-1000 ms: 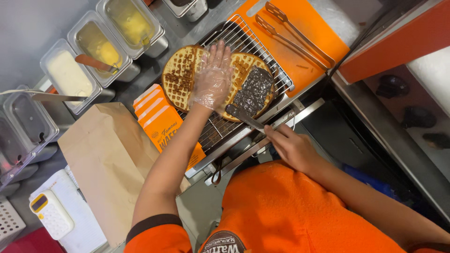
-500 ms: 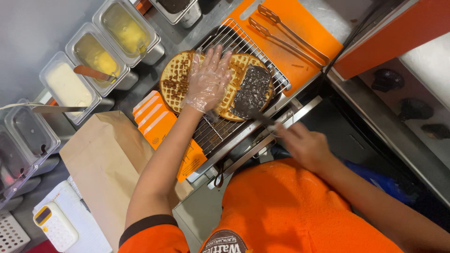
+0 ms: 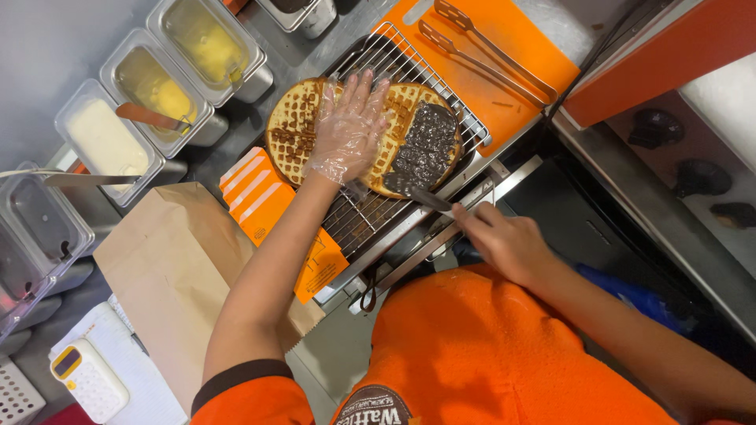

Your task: The person pours batter into a waffle iron and closes the lid. They then remove cooked waffles, spread a dark filling on them, and place them into branded paper bags. Finally, they grease the waffle iron with a brush and oil.

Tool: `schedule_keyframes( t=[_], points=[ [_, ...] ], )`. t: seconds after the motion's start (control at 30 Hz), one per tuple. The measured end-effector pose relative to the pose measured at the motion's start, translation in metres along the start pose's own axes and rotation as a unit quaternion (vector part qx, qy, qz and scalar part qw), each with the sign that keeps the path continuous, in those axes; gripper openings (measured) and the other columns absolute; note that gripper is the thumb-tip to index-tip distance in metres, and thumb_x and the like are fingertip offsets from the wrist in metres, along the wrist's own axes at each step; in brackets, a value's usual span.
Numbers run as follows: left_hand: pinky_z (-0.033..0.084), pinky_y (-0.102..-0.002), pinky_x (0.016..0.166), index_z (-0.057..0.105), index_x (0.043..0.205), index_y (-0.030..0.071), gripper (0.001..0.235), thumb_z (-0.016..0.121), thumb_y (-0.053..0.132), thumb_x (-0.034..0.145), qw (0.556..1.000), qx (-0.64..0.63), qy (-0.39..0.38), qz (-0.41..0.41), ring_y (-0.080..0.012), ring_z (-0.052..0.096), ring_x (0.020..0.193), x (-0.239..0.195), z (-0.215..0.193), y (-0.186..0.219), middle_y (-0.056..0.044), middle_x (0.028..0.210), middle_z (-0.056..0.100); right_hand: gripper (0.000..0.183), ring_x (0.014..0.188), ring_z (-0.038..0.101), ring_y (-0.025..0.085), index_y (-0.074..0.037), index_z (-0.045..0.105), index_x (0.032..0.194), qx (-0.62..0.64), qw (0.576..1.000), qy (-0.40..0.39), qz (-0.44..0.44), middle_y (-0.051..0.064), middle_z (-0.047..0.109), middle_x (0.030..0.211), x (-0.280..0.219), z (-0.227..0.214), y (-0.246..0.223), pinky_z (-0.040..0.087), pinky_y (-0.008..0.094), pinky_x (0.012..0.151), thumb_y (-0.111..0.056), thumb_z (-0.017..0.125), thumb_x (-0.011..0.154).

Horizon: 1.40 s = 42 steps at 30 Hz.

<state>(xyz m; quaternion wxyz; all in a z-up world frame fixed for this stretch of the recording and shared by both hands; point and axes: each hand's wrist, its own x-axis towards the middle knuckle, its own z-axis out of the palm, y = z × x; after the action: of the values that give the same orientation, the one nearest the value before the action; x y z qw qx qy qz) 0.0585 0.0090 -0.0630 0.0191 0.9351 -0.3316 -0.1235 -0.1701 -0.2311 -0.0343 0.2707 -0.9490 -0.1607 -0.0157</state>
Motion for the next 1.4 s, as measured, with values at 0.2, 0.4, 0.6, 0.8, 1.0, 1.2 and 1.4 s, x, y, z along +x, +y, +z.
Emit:
schedule_keyframes(
  t=[0.2, 0.4, 0.6, 0.8, 1.0, 1.2, 1.4],
  points=[
    [-0.001, -0.051, 0.127, 0.016, 0.165, 0.024, 0.058, 0.022, 0.042, 0.110, 1.000, -0.012, -0.011, -0.007, -0.0259, 0.011, 0.158, 0.003, 0.002, 0.001, -0.006, 0.172, 0.013, 0.042, 0.052, 0.057, 0.019, -0.012, 0.064, 0.134, -0.044, 0.996, 0.057, 0.056, 0.005, 0.056, 0.083, -0.015, -0.031, -0.003, 0.048, 0.033, 0.047, -0.009, 0.072, 0.093],
    [-0.002, -0.050, 0.128, 0.017, 0.165, 0.024, 0.059, 0.020, 0.044, 0.109, 1.000, -0.013, -0.004, -0.006, -0.0249, 0.010, 0.159, 0.001, 0.003, -0.001, -0.006, 0.173, 0.013, 0.052, 0.043, 0.052, 0.012, -0.009, 0.065, 0.139, -0.086, 0.996, 0.013, -0.026, 0.003, 0.058, 0.080, 0.006, 0.001, 0.010, 0.045, 0.029, 0.039, -0.007, 0.072, 0.088],
    [-0.001, -0.050, 0.127, 0.017, 0.165, 0.025, 0.060, 0.021, 0.043, 0.109, 1.000, -0.017, 0.003, -0.010, -0.0260, 0.012, 0.158, 0.000, 0.004, -0.001, -0.006, 0.172, 0.014, 0.044, 0.047, 0.049, 0.008, -0.008, 0.065, 0.138, -0.100, 0.991, 0.078, -0.040, 0.000, 0.058, 0.082, 0.004, 0.007, 0.028, 0.040, 0.026, 0.038, -0.008, 0.070, 0.094],
    [0.002, -0.050, 0.127, 0.016, 0.165, 0.028, 0.057, 0.024, 0.042, 0.110, 1.000, -0.007, 0.017, -0.007, -0.0265, 0.014, 0.158, -0.001, 0.004, 0.000, -0.007, 0.172, 0.014, 0.049, 0.047, 0.055, 0.013, -0.012, 0.070, 0.131, -0.187, 0.981, 0.020, -0.039, 0.005, 0.066, 0.087, 0.014, -0.006, 0.055, 0.043, 0.030, 0.036, -0.008, 0.070, 0.082],
    [0.001, -0.052, 0.127, 0.018, 0.166, 0.028, 0.058, 0.026, 0.042, 0.110, 1.000, -0.001, 0.026, -0.008, -0.0277, 0.015, 0.158, -0.001, -0.001, 0.004, -0.008, 0.172, 0.012, 0.034, 0.061, 0.059, 0.025, -0.017, 0.071, 0.130, -0.112, 0.985, 0.123, 0.037, 0.004, 0.061, 0.089, 0.027, -0.018, 0.070, 0.047, 0.036, 0.052, -0.015, 0.075, 0.096],
    [-0.003, -0.059, 0.123, 0.022, 0.162, 0.040, 0.054, 0.030, 0.040, 0.109, 1.000, 0.008, 0.008, -0.014, -0.0282, 0.015, 0.157, -0.002, -0.007, 0.009, -0.010, 0.171, 0.011, 0.039, 0.054, 0.059, 0.018, -0.013, 0.074, 0.128, -0.110, 0.989, 0.062, -0.072, 0.004, 0.064, 0.087, 0.004, -0.027, 0.085, 0.047, 0.033, 0.046, -0.008, 0.075, 0.089],
    [-0.003, -0.058, 0.126, 0.027, 0.162, 0.039, 0.052, 0.030, 0.041, 0.110, 0.999, -0.030, 0.023, -0.017, -0.0268, 0.017, 0.158, -0.003, -0.006, 0.009, -0.008, 0.171, 0.017, 0.023, 0.060, 0.059, 0.022, -0.018, 0.068, 0.119, -0.137, 0.974, 0.167, -0.062, 0.003, 0.060, 0.090, 0.008, -0.029, 0.092, 0.047, 0.037, 0.051, -0.012, 0.080, 0.099]
  ],
)
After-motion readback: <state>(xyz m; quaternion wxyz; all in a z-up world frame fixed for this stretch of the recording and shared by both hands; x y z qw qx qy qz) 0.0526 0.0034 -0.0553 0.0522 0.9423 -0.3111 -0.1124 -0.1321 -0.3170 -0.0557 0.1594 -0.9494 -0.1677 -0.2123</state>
